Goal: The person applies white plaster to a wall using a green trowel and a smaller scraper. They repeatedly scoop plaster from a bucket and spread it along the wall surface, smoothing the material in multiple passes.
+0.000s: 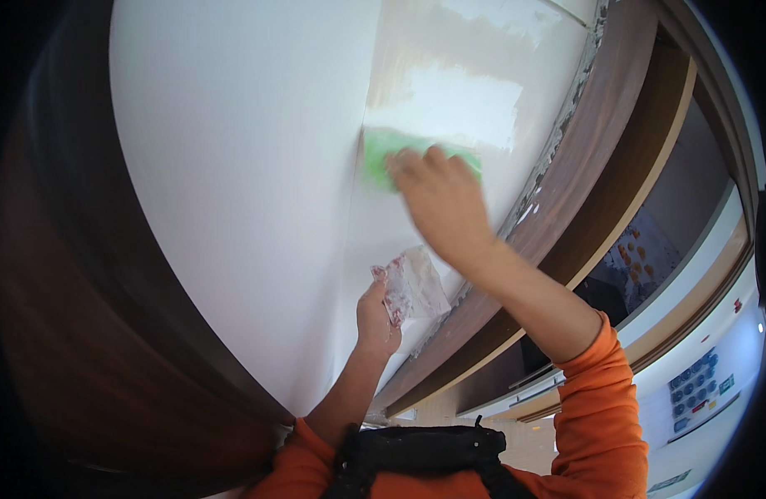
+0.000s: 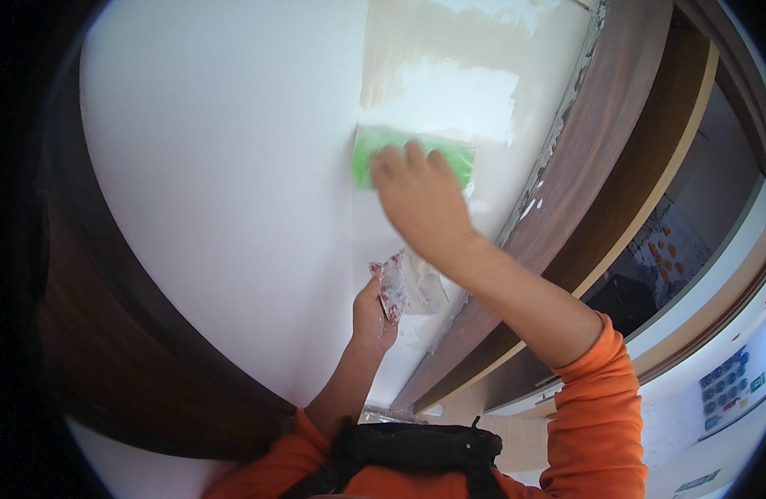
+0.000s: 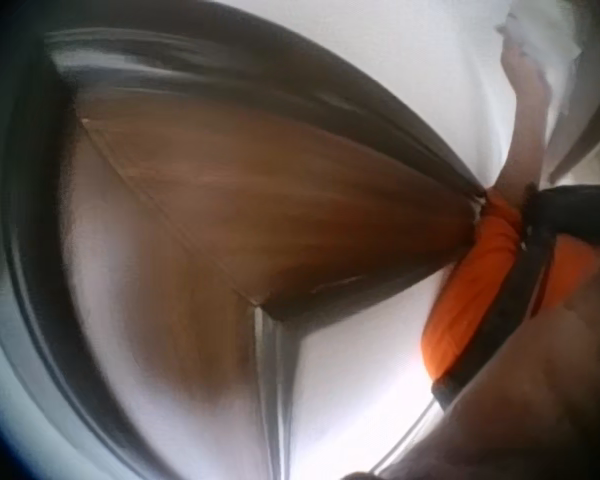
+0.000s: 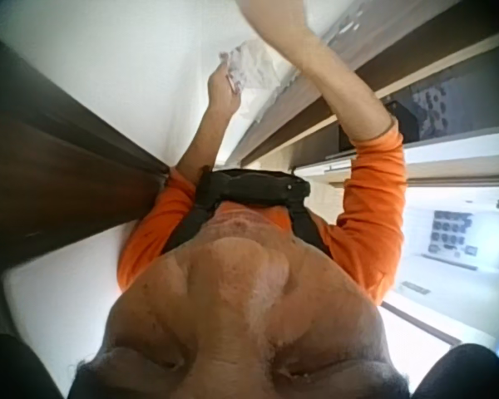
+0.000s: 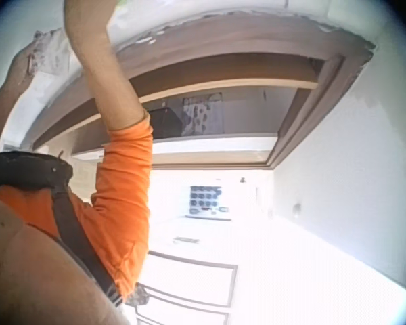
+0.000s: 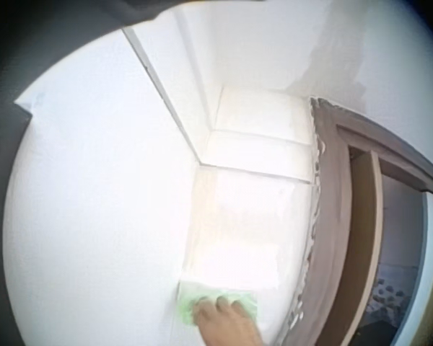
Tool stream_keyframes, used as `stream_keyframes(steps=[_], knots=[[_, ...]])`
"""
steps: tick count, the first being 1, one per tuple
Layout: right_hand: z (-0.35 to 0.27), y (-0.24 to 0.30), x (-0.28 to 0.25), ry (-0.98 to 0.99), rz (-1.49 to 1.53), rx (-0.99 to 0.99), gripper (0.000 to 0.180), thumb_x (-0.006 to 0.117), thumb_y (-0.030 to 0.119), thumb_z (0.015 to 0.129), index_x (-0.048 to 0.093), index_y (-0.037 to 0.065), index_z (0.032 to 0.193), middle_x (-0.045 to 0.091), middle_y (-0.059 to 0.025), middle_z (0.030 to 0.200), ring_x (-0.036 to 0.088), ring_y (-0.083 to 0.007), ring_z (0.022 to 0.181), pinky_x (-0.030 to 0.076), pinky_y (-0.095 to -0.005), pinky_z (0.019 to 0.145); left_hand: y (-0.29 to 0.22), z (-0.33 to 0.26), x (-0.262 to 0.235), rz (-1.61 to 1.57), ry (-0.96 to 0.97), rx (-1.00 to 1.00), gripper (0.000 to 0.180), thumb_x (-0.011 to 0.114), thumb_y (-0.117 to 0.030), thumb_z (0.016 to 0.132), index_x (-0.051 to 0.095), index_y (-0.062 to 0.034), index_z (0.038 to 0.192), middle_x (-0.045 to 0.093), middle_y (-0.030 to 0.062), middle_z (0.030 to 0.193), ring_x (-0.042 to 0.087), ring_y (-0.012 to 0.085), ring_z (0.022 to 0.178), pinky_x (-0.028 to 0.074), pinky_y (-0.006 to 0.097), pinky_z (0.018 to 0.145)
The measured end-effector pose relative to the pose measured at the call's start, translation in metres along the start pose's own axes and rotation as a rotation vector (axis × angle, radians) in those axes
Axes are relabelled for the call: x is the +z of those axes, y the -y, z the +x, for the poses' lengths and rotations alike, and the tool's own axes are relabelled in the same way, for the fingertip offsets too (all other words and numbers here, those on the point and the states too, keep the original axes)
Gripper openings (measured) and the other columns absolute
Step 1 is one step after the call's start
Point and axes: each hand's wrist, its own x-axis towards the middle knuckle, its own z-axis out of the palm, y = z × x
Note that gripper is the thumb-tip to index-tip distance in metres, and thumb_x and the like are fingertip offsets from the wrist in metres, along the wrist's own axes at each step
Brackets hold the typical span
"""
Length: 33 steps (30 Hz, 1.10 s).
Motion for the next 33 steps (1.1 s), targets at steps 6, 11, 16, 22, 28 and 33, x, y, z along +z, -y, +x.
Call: stream_keyframes(steps=[6,11,16,22,28,33], knots=[[-0.084,-0.038,-0.07,-0.079,0.466,0.504,0.032,0.064,0.001,0.09,0.069,0.004,0.122,0.071,-0.0169,0.11,0.067,-0.0361,0.102,0.053,-0.042,0.088,0.004,0.003,-0.001,-0.059,-0.009,0.145,0.045,0.049,-0.027,0.108,0.058,0.0081,0.134,0.065,0.0148,0.131,0.064,0.0246,0.12,0.049,0.038,0.105],[-0.169,-0.01,-0.051,0.149,0.681,0.465,0.031,0.065,-0.004,0.091,0.069,0.0,0.121,0.072,-0.0188,0.111,0.069,-0.0336,0.099,0.054,-0.0361,0.087,0.009,0.005,-0.004,0.037,-0.075,0.247,0.04,0.052,-0.025,0.109,0.061,0.0068,0.132,0.068,0.0124,0.125,0.066,0.0192,0.112,0.051,0.033,0.099],[-0.185,0.018,-0.028,0.232,0.685,0.53,0.035,0.064,-0.007,0.089,0.071,0.004,0.121,0.073,-0.0149,0.112,0.068,-0.0324,0.095,0.055,-0.0369,0.085,0.01,-0.001,-0.002,0.204,-0.033,0.345,0.036,0.051,-0.022,0.109,0.062,0.0058,0.13,0.069,0.0106,0.123,0.066,0.0177,0.111,0.052,0.032,0.098],[-0.216,0.039,0.001,0.332,0.894,0.639,0.03,0.069,-0.001,0.09,0.072,0.004,0.12,0.073,-0.0126,0.114,0.07,-0.0276,0.098,0.056,-0.0381,0.086,0.011,0.004,-0.002,0.36,-0.073,0.382,0.041,0.051,-0.027,0.11,0.064,0.0062,0.13,0.069,0.0081,0.118,0.064,0.0126,0.102,0.05,0.028,0.093],[-0.238,0.034,0.005,0.363,1.851,1.667,0.03,0.07,0.003,0.094,0.066,-0.005,0.122,0.073,-0.0139,0.11,0.073,-0.0195,0.095,0.059,-0.0333,0.088,0.004,0.01,-0.011,0.208,-0.043,0.166,0.043,0.048,-0.029,0.11,0.063,0.0047,0.133,0.068,0.0112,0.124,0.065,0.0161,0.108,0.051,0.029,0.095],[-0.166,-0.008,-0.03,0.067,1.72,1.504,0.023,0.072,0.005,0.093,0.069,-0.005,0.114,0.074,-0.0145,0.106,0.073,-0.0197,0.09,0.06,-0.0338,0.082,0.006,0.01,-0.009,0.038,-0.056,0.018,0.046,0.046,-0.032,0.11,0.06,0.0027,0.136,0.068,0.0112,0.126,0.066,0.02,0.111,0.051,0.033,0.098]])
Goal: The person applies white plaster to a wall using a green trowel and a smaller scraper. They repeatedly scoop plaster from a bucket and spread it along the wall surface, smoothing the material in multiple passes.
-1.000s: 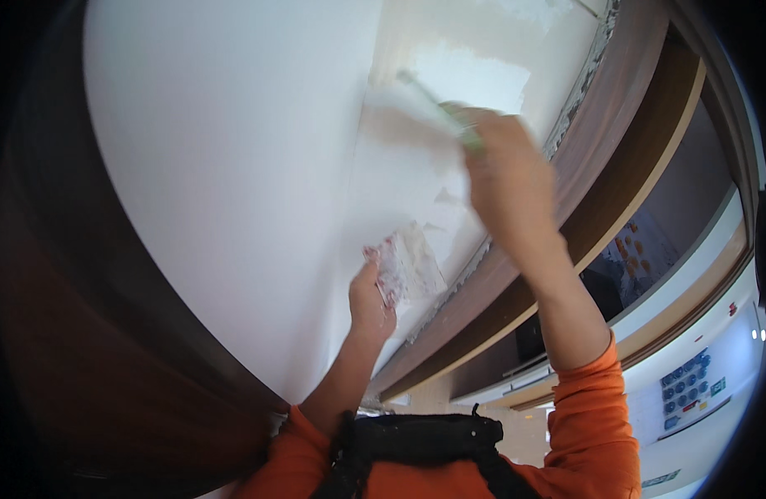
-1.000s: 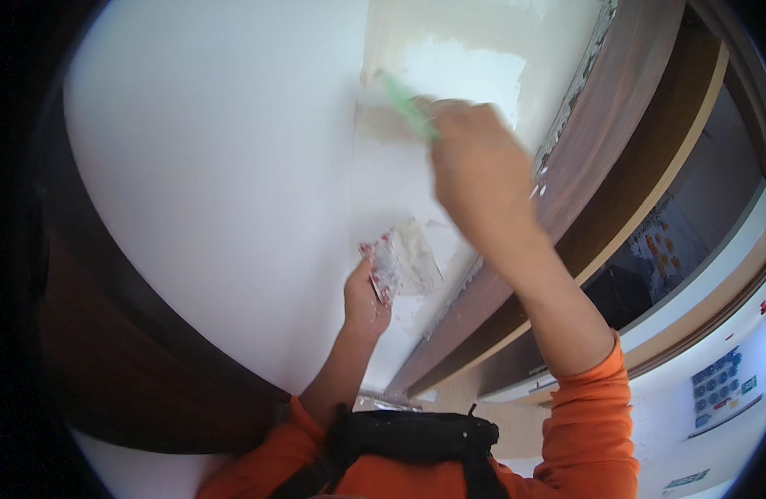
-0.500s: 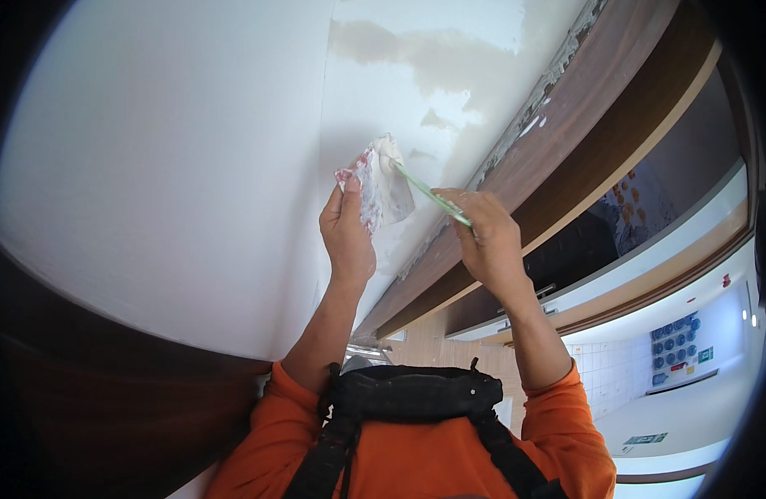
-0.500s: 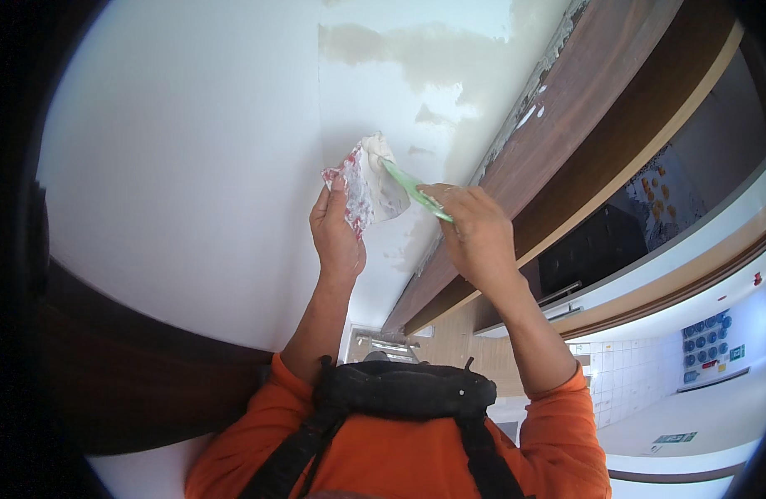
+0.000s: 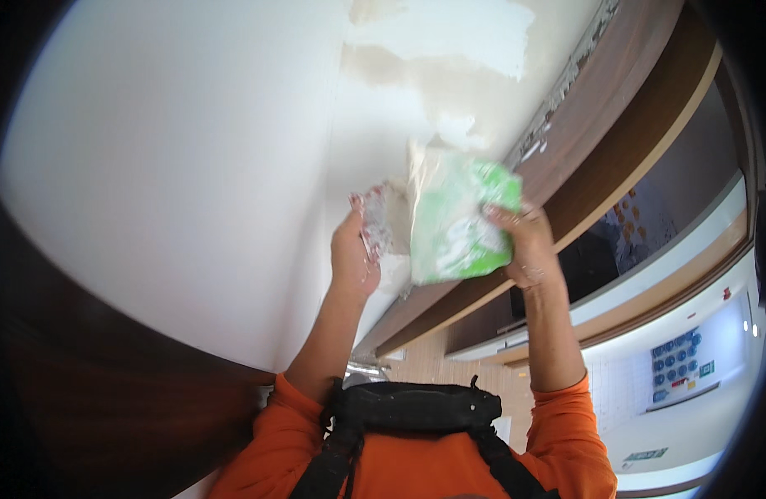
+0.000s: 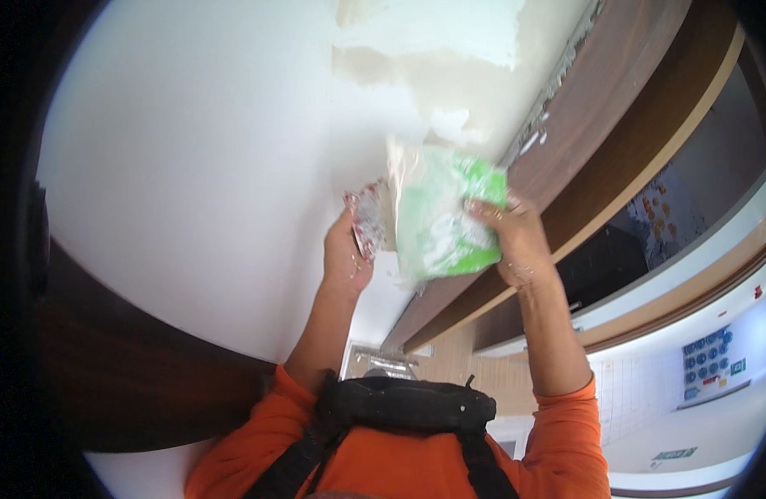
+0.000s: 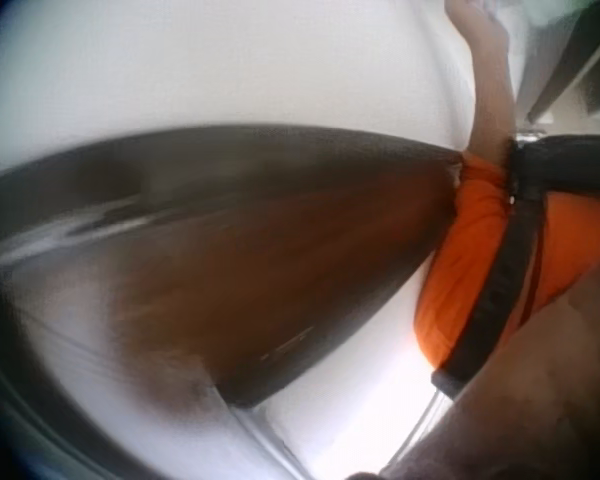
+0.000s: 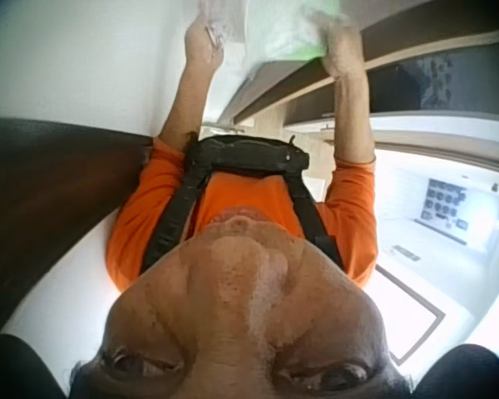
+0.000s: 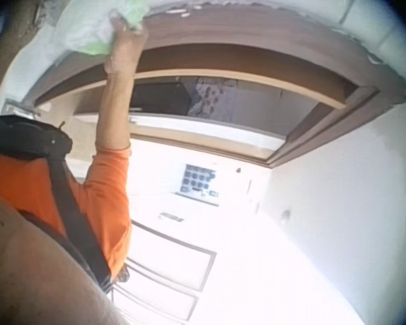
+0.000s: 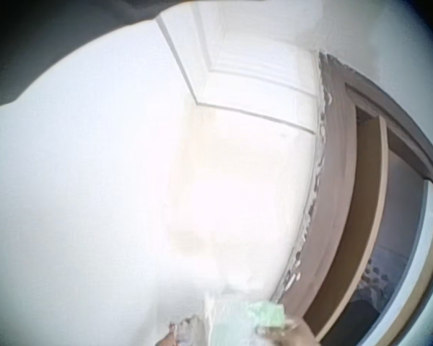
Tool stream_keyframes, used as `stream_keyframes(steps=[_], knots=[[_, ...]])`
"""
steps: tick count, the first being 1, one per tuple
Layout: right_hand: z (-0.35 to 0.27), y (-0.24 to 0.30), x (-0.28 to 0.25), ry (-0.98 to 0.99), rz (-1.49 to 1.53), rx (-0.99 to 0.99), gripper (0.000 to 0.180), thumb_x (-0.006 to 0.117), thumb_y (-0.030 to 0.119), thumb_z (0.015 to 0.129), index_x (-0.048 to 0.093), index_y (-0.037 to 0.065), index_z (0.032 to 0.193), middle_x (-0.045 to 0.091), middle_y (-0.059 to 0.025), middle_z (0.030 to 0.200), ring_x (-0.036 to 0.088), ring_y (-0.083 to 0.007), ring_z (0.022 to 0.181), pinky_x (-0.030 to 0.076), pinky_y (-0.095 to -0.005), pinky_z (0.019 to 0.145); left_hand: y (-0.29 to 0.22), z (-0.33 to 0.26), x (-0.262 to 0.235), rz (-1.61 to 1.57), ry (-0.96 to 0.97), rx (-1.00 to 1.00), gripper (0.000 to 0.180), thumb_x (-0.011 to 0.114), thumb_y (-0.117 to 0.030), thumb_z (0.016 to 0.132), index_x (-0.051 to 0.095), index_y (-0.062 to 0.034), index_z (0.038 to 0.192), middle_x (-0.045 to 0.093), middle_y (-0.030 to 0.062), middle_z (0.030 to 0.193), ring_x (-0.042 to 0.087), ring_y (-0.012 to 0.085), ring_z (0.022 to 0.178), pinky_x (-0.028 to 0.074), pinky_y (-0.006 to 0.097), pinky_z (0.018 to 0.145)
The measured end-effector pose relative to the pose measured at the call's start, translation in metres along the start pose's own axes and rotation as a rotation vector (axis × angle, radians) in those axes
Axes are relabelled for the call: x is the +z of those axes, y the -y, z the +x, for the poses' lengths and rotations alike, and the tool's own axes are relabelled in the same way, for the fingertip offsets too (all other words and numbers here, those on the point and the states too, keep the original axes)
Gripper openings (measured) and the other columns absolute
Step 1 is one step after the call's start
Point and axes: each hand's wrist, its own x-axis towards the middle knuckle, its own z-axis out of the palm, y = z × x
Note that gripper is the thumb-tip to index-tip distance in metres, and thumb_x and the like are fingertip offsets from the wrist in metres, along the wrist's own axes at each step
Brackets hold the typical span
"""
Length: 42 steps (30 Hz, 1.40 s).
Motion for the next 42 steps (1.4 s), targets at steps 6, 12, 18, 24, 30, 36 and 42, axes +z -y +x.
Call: stream_keyframes(steps=[6,12,18,24,30,36,42], knots=[[0.042,0.086,0.077,-0.087,-1.316,-1.271,0.032,0.069,0.006,0.088,0.07,0.004,0.12,0.072,-0.0058,0.109,0.068,-0.02,0.094,0.056,-0.0328,0.077,-0.001,-0.004,0.004,-0.021,0.051,-0.005,0.047,0.045,-0.031,0.11,0.058,0.0041,0.138,0.066,0.0122,0.131,0.065,0.0226,0.117,0.05,0.036,0.102],[0.097,0.06,0.142,-0.283,-1.753,-1.621,0.041,0.063,0.007,0.083,0.068,0.005,0.124,0.066,-0.0055,0.114,0.061,-0.0214,0.095,0.053,-0.034,0.073,-0.003,-0.008,0.007,0.002,0.05,0.026,0.047,0.046,-0.03,0.11,0.056,0.0066,0.139,0.065,0.0148,0.132,0.064,0.0244,0.119,0.049,0.037,0.104],[0.07,0.06,0.14,-0.158,-1.777,-1.499,0.043,0.061,0.006,0.084,0.067,0.004,0.126,0.065,-0.0053,0.115,0.061,-0.0221,0.094,0.05,-0.036,0.071,-0.003,-0.009,0.008,0.038,0.016,0.023,0.047,0.047,-0.028,0.11,0.056,0.0078,0.138,0.065,0.0163,0.132,0.064,0.025,0.119,0.05,0.038,0.104],[0.087,0.095,0.149,-0.248,-1.688,-1.645,0.043,0.06,0.007,0.084,0.067,0.006,0.127,0.065,-0.0038,0.114,0.061,-0.0229,0.095,0.05,-0.037,0.073,-0.004,-0.01,0.008,-0.003,0.066,-0.009,0.046,0.045,-0.026,0.11,0.055,0.0081,0.139,0.065,0.0165,0.131,0.065,0.0254,0.119,0.05,0.038,0.104],[0.087,0.072,0.14,-0.235,-1.747,-1.593,0.045,0.06,0.007,0.084,0.067,0.006,0.128,0.064,-0.0037,0.114,0.06,-0.0224,0.096,0.05,-0.0364,0.073,-0.004,-0.012,0.012,0.008,0.044,0.027,0.046,0.044,-0.026,0.11,0.055,0.0076,0.139,0.066,0.0159,0.13,0.066,0.025,0.116,0.051,0.039,0.103],[0.109,0.072,0.159,-0.299,-1.855,-1.615,0.043,0.061,0.011,0.084,0.066,0.001,0.126,0.06,-0.0044,0.119,0.059,-0.0221,0.098,0.05,-0.0358,0.074,-0.003,-0.012,0.007,0.013,0.051,-0.016,0.047,0.046,-0.026,0.11,0.054,0.0076,0.141,0.064,0.016,0.133,0.065,0.0248,0.12,0.05,0.038,0.105],[0.079,0.064,0.144,-0.181,-1.719,-1.549,0.042,0.061,0.007,0.083,0.068,0.006,0.124,0.064,-0.0056,0.112,0.06,-0.025,0.097,0.052,-0.0369,0.077,0.001,-0.009,0.006,0.01,0.056,0.002,0.046,0.047,-0.027,0.11,0.055,0.0074,0.14,0.065,0.0156,0.132,0.065,0.0242,0.119,0.051,0.038,0.104]])
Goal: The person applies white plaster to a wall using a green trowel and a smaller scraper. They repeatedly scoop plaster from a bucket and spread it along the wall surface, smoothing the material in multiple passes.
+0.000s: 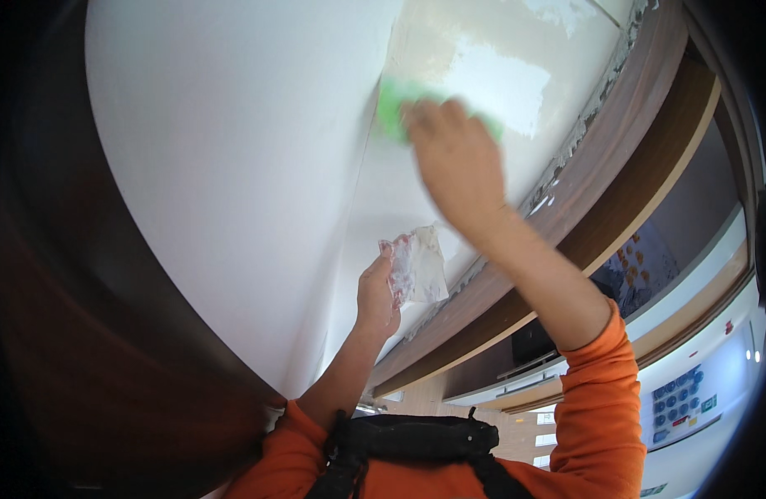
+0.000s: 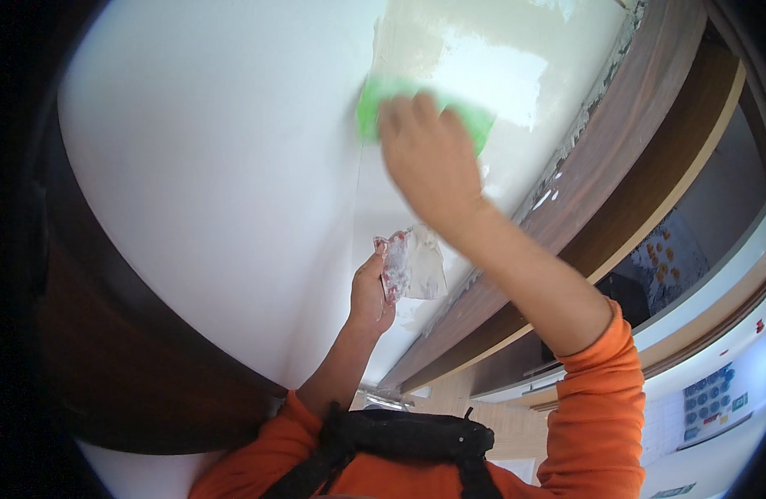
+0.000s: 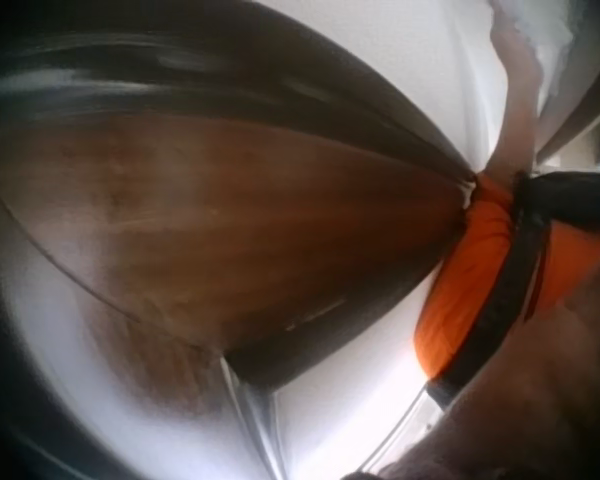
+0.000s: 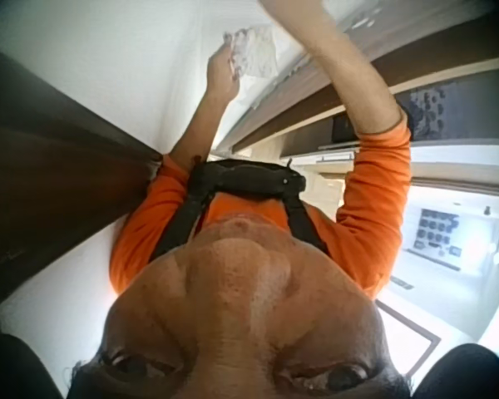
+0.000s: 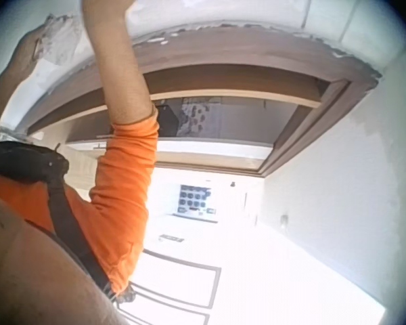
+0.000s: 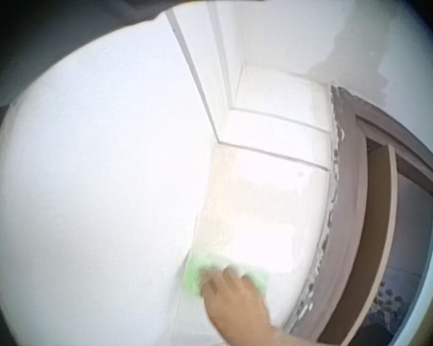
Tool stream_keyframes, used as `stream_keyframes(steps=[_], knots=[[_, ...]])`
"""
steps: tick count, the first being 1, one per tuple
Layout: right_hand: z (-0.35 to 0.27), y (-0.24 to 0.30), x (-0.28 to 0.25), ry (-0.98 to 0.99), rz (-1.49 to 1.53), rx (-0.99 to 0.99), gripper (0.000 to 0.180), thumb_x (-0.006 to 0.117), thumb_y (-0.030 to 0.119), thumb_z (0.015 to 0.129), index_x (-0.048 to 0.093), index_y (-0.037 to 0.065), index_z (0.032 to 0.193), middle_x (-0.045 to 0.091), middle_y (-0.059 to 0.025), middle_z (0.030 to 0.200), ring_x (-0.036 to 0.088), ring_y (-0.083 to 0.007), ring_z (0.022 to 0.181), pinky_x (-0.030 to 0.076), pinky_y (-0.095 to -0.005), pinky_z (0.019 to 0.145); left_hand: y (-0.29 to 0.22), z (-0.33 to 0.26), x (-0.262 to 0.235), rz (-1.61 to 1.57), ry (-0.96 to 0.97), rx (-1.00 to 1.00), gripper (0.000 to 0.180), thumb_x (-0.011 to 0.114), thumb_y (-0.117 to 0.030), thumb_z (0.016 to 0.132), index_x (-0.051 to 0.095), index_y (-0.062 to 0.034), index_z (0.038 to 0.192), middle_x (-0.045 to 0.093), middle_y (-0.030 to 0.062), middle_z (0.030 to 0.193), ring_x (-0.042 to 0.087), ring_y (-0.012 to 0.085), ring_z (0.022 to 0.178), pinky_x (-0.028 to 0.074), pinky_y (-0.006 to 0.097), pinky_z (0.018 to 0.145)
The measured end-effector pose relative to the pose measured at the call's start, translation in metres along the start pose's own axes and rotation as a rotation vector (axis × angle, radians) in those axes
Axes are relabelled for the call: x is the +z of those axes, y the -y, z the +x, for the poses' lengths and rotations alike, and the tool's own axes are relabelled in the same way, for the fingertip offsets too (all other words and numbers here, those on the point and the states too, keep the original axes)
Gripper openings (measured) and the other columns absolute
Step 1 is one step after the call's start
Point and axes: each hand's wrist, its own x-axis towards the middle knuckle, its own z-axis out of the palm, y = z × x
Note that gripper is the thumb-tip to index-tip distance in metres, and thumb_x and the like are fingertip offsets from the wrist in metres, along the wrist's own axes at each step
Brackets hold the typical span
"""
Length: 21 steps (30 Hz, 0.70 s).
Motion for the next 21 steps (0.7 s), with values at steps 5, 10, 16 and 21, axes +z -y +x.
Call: stream_keyframes(steps=[5,10,16,21], knots=[[0.092,-0.085,-0.015,-0.241,-0.201,0.029,0.018,0.062,0.001,0.085,0.074,0.005,0.097,0.068,-0.0107,0.098,0.064,-0.0277,0.094,0.053,-0.0391,0.078,-0.005,-0.002,0.002,0.019,-0.008,-0.028,0.046,0.047,-0.027,0.11,0.055,0.0072,0.14,0.065,0.0155,0.133,0.065,0.0239,0.119,0.05,0.038,0.104],[0.08,-0.063,-0.014,-0.032,-0.141,0.001,0.024,0.06,0.003,0.087,0.073,0.007,0.108,0.069,-0.009,0.103,0.066,-0.0282,0.093,0.056,-0.0404,0.075,-0.005,-0.004,0.006,0.001,-0.003,0.001,0.046,0.047,-0.027,0.11,0.055,0.0071,0.14,0.065,0.015,0.132,0.066,0.0235,0.118,0.051,0.038,0.103],[0.001,0.027,0.02,0.112,-0.007,0.015,0.021,0.062,0.009,0.081,0.066,0.004,0.101,0.06,-0.0068,0.097,0.061,-0.0223,0.092,0.051,-0.0354,0.068,0.002,0.001,-0.007,0.04,0.005,-0.018,0.046,0.046,-0.027,0.11,0.054,0.0066,0.141,0.065,0.0138,0.133,0.065,0.0222,0.118,0.051,0.037,0.102],[-0.042,0.06,0.015,0.052,0.302,0.247,0.024,0.063,0.006,0.086,0.065,0.0,0.109,0.062,-0.0126,0.107,0.063,-0.0259,0.094,0.052,-0.0375,0.07,0.012,0.007,-0.012,0.084,-0.079,-0.057,0.044,0.045,-0.026,0.11,0.056,0.005,0.139,0.065,0.0128,0.132,0.066,0.0225,0.115,0.05,0.036,0.101]])
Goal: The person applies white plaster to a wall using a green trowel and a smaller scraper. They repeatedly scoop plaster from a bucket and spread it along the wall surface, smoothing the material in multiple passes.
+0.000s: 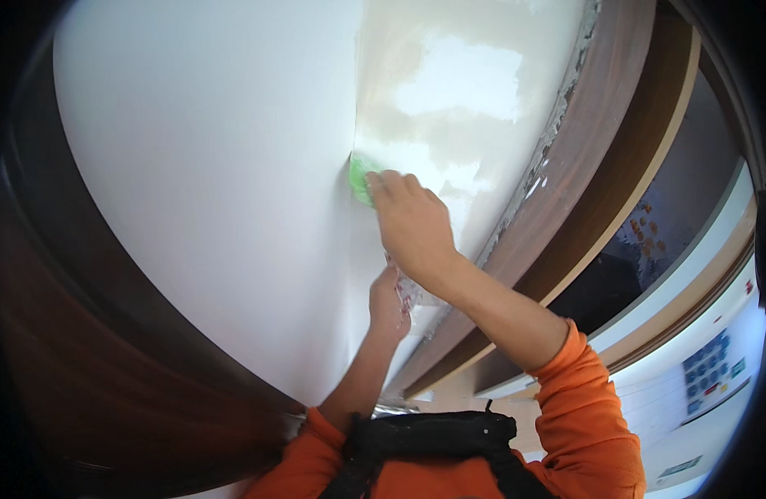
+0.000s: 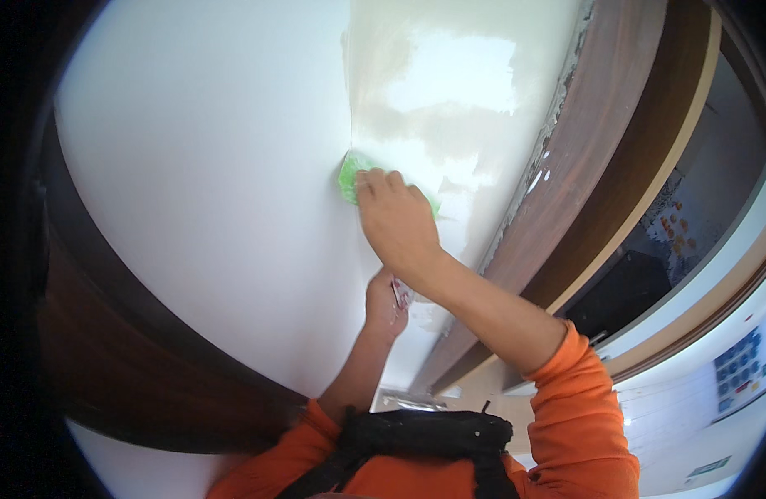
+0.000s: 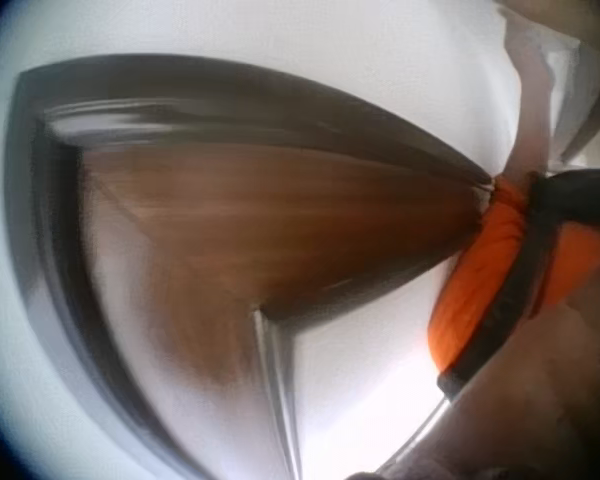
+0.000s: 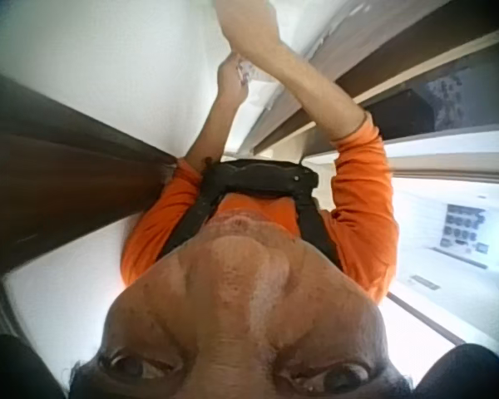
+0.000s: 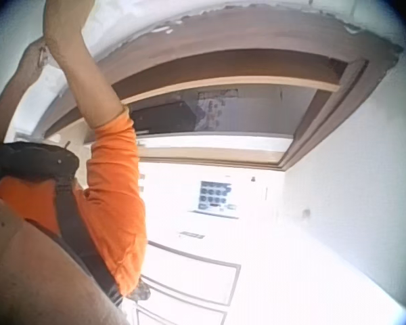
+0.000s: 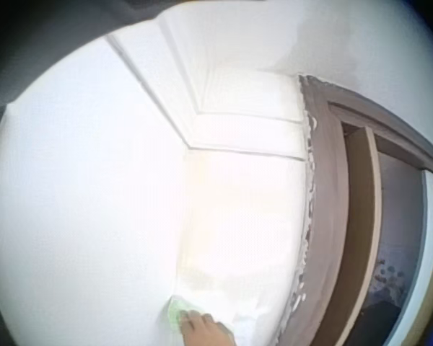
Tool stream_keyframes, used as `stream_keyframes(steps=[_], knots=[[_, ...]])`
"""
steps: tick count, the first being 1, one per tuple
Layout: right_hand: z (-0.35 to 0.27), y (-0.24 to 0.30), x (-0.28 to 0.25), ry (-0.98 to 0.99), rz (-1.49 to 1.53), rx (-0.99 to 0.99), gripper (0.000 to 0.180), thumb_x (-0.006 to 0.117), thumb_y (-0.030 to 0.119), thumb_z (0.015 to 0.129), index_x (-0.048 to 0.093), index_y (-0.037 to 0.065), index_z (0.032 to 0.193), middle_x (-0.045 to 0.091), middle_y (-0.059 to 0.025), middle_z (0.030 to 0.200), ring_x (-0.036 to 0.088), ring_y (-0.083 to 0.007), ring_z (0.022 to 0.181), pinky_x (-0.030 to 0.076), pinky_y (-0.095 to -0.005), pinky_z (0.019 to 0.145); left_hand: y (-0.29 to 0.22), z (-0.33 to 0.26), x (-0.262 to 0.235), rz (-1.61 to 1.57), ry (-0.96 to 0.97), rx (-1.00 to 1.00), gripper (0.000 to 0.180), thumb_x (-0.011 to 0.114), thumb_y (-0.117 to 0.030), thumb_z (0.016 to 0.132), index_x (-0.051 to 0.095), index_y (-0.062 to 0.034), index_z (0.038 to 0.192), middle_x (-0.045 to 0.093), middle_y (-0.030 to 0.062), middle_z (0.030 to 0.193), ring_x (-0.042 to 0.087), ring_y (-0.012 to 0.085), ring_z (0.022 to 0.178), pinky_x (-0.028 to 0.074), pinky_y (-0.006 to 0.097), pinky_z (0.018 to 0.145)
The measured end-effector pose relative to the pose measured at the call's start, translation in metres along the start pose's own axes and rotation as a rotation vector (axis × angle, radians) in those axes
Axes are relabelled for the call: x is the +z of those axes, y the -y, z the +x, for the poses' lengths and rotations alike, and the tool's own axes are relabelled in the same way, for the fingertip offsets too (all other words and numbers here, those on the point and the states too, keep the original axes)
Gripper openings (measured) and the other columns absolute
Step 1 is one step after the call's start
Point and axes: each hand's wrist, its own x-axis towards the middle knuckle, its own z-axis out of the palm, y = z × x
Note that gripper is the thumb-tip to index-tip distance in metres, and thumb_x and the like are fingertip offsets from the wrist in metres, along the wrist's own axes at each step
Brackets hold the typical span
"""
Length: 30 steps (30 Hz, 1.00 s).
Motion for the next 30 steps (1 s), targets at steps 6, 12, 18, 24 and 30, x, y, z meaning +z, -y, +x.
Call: stream_keyframes(steps=[6,12,18,24,30], knots=[[0.065,-0.032,-0.025,-0.401,0.548,0.468,0.021,0.062,0.008,0.094,0.062,-0.005,0.109,0.064,-0.0232,0.098,0.065,-0.0431,0.082,0.053,-0.0476,0.073,0.0,-0.006,0.002,-0.008,0.017,-0.014,0.041,0.046,-0.03,0.11,0.061,0.0013,0.132,0.067,0.0069,0.115,0.063,0.0178,0.1,0.049,0.033,0.087],[0.123,0.009,-0.016,-0.365,0.437,0.397,0.029,0.058,0.004,0.09,0.061,-0.011,0.115,0.058,-0.0224,0.102,0.065,-0.0386,0.082,0.056,-0.0477,0.073,-0.001,-0.002,-0.004,0.03,0.01,-0.001,0.044,0.044,-0.03,0.111,0.056,0.002,0.137,0.067,0.0087,0.122,0.064,0.0199,0.109,0.05,0.035,0.094],[0.093,-0.022,-0.074,-0.656,0.56,0.23,0.024,0.065,0.009,0.091,0.064,-0.004,0.111,0.067,-0.0213,0.089,0.069,-0.0381,0.079,0.055,-0.0458,0.067,-0.002,-0.003,-0.006,0.007,0.081,0.038,0.044,0.042,-0.03,0.111,0.055,0.002,0.137,0.064,0.0108,0.131,0.062,0.022,0.119,0.046,0.037,0.106],[0.182,-0.105,-0.093,-0.714,0.64,0.129,0.024,0.066,0.006,0.092,0.072,-0.006,0.112,0.072,-0.0232,0.102,0.07,-0.0384,0.095,0.055,-0.0416,0.083,-0.006,-0.006,-0.002,0.032,0.128,0.002,0.048,0.042,-0.032,0.111,0.052,0.0032,0.142,0.061,0.0135,0.138,0.058,0.024,0.127,0.043,0.04,0.111],[0.198,-0.095,-0.072,-0.59,0.6,0.108,0.026,0.067,0.007,0.092,0.072,0.001,0.117,0.071,-0.025,0.098,0.069,-0.0404,0.09,0.054,-0.0437,0.081,-0.009,-0.009,0.002,0.001,0.127,0.011,0.048,0.043,-0.032,0.111,0.051,0.003,0.142,0.059,0.0132,0.14,0.057,0.0243,0.127,0.042,0.041,0.111]])
